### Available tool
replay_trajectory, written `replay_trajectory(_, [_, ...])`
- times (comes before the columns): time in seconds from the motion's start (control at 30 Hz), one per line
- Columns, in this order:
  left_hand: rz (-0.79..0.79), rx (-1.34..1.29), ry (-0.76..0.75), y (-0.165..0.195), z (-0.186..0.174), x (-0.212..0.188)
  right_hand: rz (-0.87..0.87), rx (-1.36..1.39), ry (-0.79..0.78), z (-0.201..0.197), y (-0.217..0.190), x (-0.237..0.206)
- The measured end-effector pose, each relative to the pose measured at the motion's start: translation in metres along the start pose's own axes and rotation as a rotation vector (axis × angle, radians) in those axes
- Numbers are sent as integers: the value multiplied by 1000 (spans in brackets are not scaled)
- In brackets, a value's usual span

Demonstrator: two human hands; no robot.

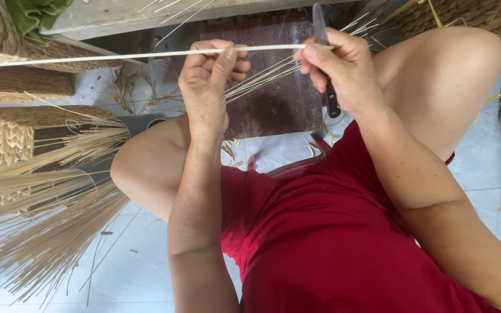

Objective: The person sits holding a small knife and pulls thin bamboo strips against the blade to shave and split them into finer strands, placing finished strips with a growing pile of bamboo sticks beside them and reaching for new strips one at a time.

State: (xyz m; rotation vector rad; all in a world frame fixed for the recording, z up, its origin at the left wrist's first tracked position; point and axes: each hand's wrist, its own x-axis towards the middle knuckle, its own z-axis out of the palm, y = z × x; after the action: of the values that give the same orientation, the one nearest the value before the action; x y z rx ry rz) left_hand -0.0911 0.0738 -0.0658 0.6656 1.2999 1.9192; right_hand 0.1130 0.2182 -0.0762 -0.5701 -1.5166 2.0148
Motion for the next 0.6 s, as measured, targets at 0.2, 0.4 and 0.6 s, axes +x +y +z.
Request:
replay_trajectory(0.2, [167, -44, 129, 14, -21, 7, -17, 44, 131, -19, -12, 4])
replay_trajectory(0.4, [343, -29, 348, 39, -62, 17, -2, -10, 239, -40, -22, 3])
replay_trajectory(0.6, [454, -65, 436, 46, -81, 15, 40, -74, 251, -47, -20, 5])
